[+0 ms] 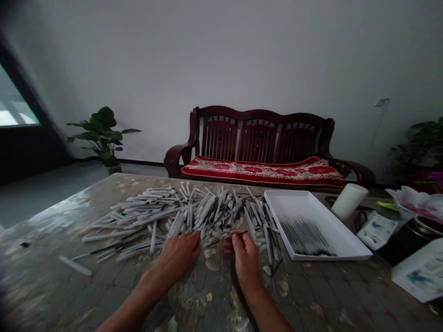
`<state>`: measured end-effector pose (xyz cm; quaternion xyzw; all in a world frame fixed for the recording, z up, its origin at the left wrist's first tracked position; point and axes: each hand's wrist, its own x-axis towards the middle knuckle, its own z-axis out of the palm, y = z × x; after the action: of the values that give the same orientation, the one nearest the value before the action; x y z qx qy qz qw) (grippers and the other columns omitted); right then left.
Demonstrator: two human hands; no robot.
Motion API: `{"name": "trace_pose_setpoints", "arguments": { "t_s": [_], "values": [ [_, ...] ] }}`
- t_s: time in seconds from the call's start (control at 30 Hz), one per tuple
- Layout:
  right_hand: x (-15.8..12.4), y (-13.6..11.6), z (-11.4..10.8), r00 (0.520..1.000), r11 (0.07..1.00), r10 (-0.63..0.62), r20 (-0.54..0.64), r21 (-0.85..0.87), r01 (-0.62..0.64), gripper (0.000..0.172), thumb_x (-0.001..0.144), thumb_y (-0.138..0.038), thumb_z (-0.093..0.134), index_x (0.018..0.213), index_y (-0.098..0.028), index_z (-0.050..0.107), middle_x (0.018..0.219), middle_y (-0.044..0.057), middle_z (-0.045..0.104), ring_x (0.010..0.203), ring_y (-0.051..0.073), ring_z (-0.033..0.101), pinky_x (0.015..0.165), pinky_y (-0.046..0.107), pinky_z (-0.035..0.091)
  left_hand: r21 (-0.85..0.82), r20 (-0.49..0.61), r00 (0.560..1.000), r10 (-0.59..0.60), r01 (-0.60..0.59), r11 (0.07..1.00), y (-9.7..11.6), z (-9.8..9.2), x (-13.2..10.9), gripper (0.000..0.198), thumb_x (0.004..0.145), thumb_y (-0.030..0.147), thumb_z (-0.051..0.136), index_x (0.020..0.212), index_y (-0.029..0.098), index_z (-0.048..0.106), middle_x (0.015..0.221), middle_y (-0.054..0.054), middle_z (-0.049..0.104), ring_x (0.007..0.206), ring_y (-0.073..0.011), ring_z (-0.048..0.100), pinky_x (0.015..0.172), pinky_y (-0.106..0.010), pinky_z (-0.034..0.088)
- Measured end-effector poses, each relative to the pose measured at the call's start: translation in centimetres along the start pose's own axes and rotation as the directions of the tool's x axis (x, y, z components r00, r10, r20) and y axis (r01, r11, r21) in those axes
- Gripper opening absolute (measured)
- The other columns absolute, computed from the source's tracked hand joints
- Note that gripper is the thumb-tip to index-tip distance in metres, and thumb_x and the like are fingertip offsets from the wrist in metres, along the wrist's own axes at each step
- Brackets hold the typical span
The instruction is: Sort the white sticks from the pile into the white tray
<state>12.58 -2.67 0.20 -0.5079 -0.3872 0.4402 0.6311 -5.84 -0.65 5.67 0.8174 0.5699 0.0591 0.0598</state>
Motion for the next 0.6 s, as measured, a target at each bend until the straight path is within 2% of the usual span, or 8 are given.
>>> {"name": "trace_pose_setpoints", "arguments": {
  "t_s": [0.13, 0.27, 0.47, 0.6],
  "values": [
    [0.2, -0.1, -0.6, 0.998, 0.996, -0.029, -0.057, 0.084, 0.034, 0.036, 0.076, -0.055, 0.066, 0.090, -0.022, 0.061, 0.090, 0.005, 0.072, 0.072, 0.022, 0.068, 0.063, 0.035, 0.057, -0.119, -0.117, 0.986, 0.119, -0.133, 0.984, 1.4, 1.0, 0.5, 0.018, 0.091, 0.017, 0.043, 0.099, 0.019, 0.059, 0.095, -0.009, 0.072, 0.090, -0.0247, 0.069, 0.074, -0.033, 0.049],
    [0.5, -0.1, -0.8, 0.995, 0.988, -0.041, -0.088, 0.147, 0.053, 0.033, 0.077, -0.052, 0.067, 0.091, -0.023, 0.060, 0.091, 0.003, 0.072, 0.074, 0.021, 0.068, 0.066, 0.035, 0.057, -0.132, -0.200, 0.962, 0.185, -0.214, 0.968, 2.1, 1.9, 0.7, 0.015, 0.094, 0.018, 0.043, 0.098, 0.021, 0.057, 0.095, -0.005, 0.070, 0.091, -0.0204, 0.066, 0.078, -0.030, 0.047],
    [0.4, -0.3, -0.6, 0.999, 0.992, -0.015, -0.042, 0.123, 0.020, 0.035, 0.076, -0.054, 0.068, 0.089, -0.022, 0.060, 0.089, 0.004, 0.072, 0.070, 0.021, 0.068, 0.064, 0.036, 0.058, -0.120, -0.232, 0.950, 0.210, -0.242, 0.963, 2.1, 2.5, 0.7, 0.013, 0.094, 0.018, 0.046, 0.098, 0.021, 0.058, 0.095, -0.003, 0.069, 0.091, -0.0207, 0.065, 0.079, -0.031, 0.047],
    [0.4, -0.4, -0.7, 0.995, 0.992, -0.048, -0.087, 0.109, 0.057, 0.035, 0.077, -0.054, 0.067, 0.090, -0.022, 0.061, 0.089, 0.004, 0.072, 0.071, 0.021, 0.067, 0.065, 0.035, 0.058, -0.133, -0.214, 0.962, 0.171, -0.202, 0.970, 1.9, 2.4, 0.8, 0.015, 0.094, 0.018, 0.045, 0.100, 0.021, 0.058, 0.096, -0.004, 0.070, 0.089, -0.0208, 0.066, 0.077, -0.031, 0.047]
  ]
}}
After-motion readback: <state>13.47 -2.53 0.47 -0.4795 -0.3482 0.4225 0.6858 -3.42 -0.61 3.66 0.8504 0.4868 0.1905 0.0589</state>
